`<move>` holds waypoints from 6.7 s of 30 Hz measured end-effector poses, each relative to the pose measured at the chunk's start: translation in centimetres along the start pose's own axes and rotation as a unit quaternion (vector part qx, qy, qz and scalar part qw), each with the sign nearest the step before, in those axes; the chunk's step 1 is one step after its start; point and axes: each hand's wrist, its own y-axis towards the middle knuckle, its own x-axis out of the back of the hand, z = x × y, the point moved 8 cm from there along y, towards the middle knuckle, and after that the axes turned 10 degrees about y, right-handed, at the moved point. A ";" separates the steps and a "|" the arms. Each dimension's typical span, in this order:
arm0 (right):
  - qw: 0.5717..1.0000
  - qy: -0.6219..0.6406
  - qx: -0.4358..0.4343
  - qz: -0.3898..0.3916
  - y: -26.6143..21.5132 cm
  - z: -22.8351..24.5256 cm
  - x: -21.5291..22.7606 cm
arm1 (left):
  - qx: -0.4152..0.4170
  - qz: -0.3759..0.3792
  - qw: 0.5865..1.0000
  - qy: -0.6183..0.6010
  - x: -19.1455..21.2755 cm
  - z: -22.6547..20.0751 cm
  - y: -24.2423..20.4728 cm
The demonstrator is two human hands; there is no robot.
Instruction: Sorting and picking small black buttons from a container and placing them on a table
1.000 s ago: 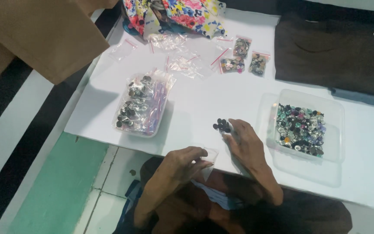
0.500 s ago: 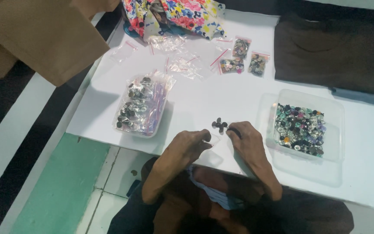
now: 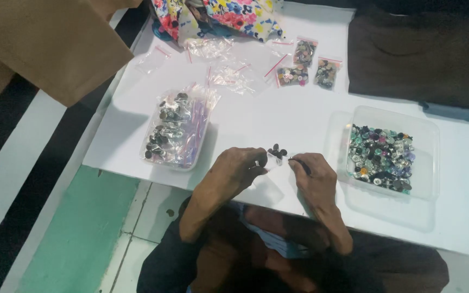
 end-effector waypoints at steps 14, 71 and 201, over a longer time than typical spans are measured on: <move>0.990 0.057 0.119 0.050 2.4 10.3 2.1 | 0.049 0.085 0.995 0.020 -0.5 -0.5 2.3; 0.972 -0.089 0.020 0.214 3.7 2.6 -3.4 | 0.025 -0.030 0.984 -0.172 1.5 2.9 -0.2; 0.968 0.202 -0.077 0.127 0.6 8.9 -2.5 | 0.053 -0.203 0.958 -0.197 1.1 1.4 -1.5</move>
